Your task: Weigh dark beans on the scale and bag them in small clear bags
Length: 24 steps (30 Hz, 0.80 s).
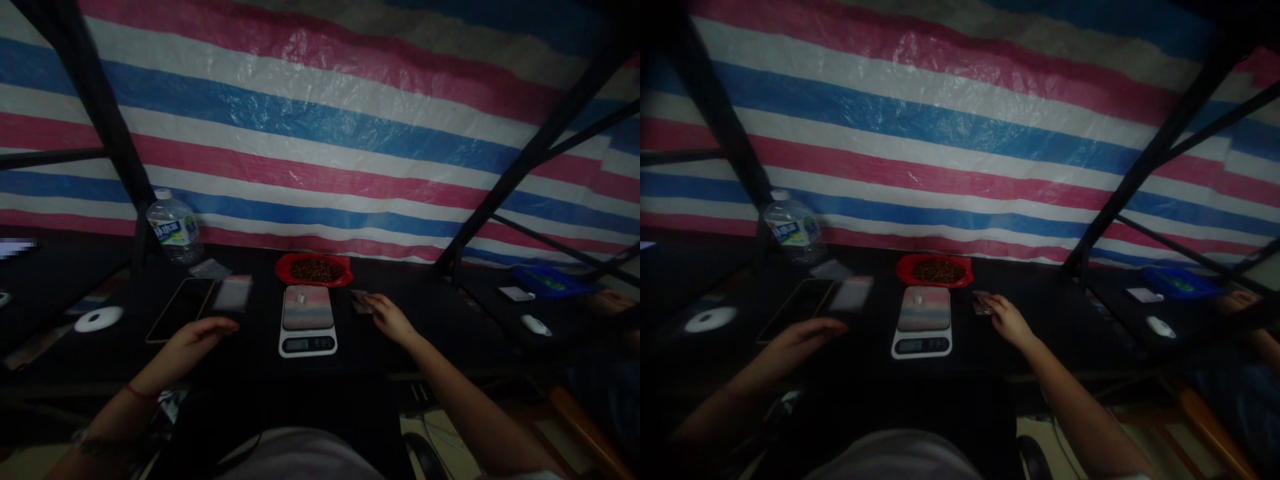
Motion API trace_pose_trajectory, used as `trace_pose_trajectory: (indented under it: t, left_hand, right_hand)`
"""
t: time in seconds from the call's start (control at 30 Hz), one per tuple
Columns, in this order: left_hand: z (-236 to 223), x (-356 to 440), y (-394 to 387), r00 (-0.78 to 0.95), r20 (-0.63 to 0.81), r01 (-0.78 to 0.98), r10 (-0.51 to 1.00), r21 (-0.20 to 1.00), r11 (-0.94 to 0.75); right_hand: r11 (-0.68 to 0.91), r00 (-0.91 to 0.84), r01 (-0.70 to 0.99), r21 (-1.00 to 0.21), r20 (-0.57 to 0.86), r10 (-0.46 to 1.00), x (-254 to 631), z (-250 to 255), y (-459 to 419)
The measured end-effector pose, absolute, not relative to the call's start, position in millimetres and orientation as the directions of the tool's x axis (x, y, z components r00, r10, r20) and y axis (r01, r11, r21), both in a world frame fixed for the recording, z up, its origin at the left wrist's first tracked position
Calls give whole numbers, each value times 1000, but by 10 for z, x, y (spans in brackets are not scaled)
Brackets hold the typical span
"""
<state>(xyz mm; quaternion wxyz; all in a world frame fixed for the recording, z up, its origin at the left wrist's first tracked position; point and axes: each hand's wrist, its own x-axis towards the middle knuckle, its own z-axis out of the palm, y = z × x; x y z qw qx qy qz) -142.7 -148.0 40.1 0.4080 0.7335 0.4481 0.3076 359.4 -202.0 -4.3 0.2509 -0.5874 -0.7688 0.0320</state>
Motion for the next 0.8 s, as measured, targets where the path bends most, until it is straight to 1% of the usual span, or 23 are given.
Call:
trace_pose_trajectory:
  t: [0.07, 0.13, 0.2, 0.27, 0.3, 0.4, 0.47, 0.6, 0.7, 0.8]
  left_hand:
    - [409, -1433, -1469, 410, 83, 401, 908, 878, -261]
    - [413, -1413, -1469, 408, 76, 399, 910, 882, -253]
    - [411, -1374, -1477, 407, 75, 392, 910, 886, -248]
    - [401, -1323, -1486, 420, 70, 386, 905, 889, -248]
    - [397, -1295, -1490, 433, 64, 386, 899, 888, -249]
    - [402, -1210, -1505, 489, 40, 395, 871, 880, -263]
    - [426, -1166, -1520, 519, 28, 394, 854, 879, -268]
    - [458, -1157, -1545, 534, 16, 401, 846, 876, -269]
    - [412, -1216, -1535, 529, 1, 414, 848, 873, -259]
    - [337, -1255, -1508, 517, -23, 400, 856, 890, -218]
  right_hand:
    - [279, -117, 881, -382, 396, 911, 3638, 30, -2058]
    - [220, -3, 866, -449, 435, 900, 3719, 137, -2052]
    - [151, 117, 835, -530, 438, 892, 3819, 251, -1987]
    - [114, 170, 802, -586, 407, 897, 3901, 340, -1864]
    - [107, 165, 787, -608, 375, 912, 3927, 366, -1786]
    - [125, 56, 719, -684, 236, 970, 3942, 359, -1519]
    - [133, 14, 670, -730, 191, 982, 3930, 305, -1348]
    - [112, 54, 629, -769, 187, 981, 3966, 222, -1121]
    - [98, 104, 571, -815, 189, 976, 4027, 265, -1077]
    - [132, 64, 490, -862, 187, 980, 4039, 370, -1076]
